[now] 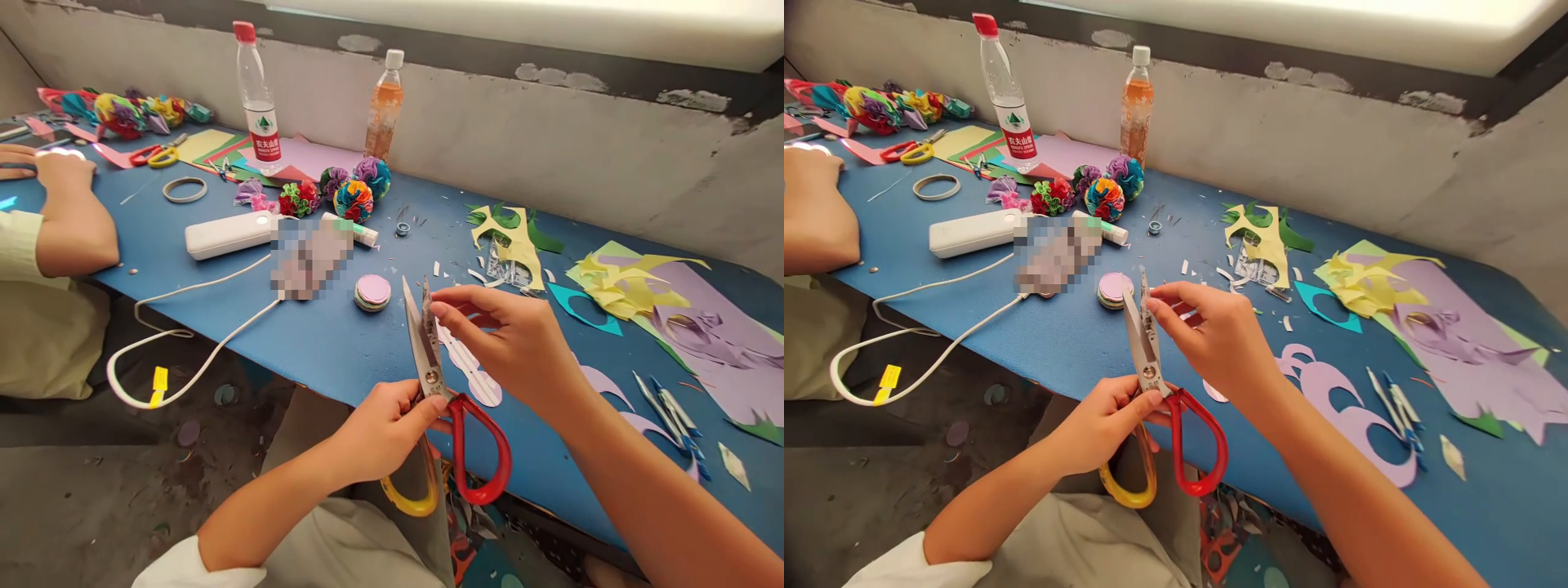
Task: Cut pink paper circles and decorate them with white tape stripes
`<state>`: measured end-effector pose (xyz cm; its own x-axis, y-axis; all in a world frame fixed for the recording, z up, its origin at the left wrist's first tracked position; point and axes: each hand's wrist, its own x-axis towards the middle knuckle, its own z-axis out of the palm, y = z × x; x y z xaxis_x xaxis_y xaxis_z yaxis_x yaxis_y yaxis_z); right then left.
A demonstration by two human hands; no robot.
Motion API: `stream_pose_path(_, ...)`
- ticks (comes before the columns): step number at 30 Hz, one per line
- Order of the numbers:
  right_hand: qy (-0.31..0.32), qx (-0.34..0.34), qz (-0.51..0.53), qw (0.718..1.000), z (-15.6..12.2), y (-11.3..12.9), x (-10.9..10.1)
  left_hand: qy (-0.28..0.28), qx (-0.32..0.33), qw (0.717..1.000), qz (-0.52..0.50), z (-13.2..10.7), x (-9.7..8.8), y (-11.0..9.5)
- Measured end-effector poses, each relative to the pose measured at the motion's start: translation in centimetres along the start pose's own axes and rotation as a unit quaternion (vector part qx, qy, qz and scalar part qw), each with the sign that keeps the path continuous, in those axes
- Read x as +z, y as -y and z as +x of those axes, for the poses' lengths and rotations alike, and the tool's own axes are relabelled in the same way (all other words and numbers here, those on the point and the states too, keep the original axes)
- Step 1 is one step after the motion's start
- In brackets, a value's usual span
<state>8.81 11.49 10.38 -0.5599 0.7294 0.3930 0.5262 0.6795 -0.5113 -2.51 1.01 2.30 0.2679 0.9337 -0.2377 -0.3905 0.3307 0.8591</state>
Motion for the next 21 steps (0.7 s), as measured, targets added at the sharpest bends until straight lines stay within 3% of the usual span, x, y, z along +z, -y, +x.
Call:
stream_pose_path(6, 0.04, 0.08, 0.075, 0.993, 1.2, -0.5, -0.5, 0.002, -0.008, 1.0, -0.002, 0.2, 0.1, -0.2)
stream_pose_path(14, 0.077, 0.065, 0.015, 0.995, 2.5, -0.4, -0.9, 0.007, -0.012, 1.0, -0.01, 0.4, 0.2, -0.3)
stream_pose_path(18, 0.11, 0.114, 0.085, 0.984, 0.5, -1.3, -0.7, -0.001, 0.004, 1.0, -0.024, 0.2, 0.2, 0.0)
stream_pose_path(21, 0.218, 0.186, 0.202, 0.937, -2.7, -1.7, -1.1, 0.0, 0.025, 0.999, -0.032, -0.5, -0.3, -0.2)
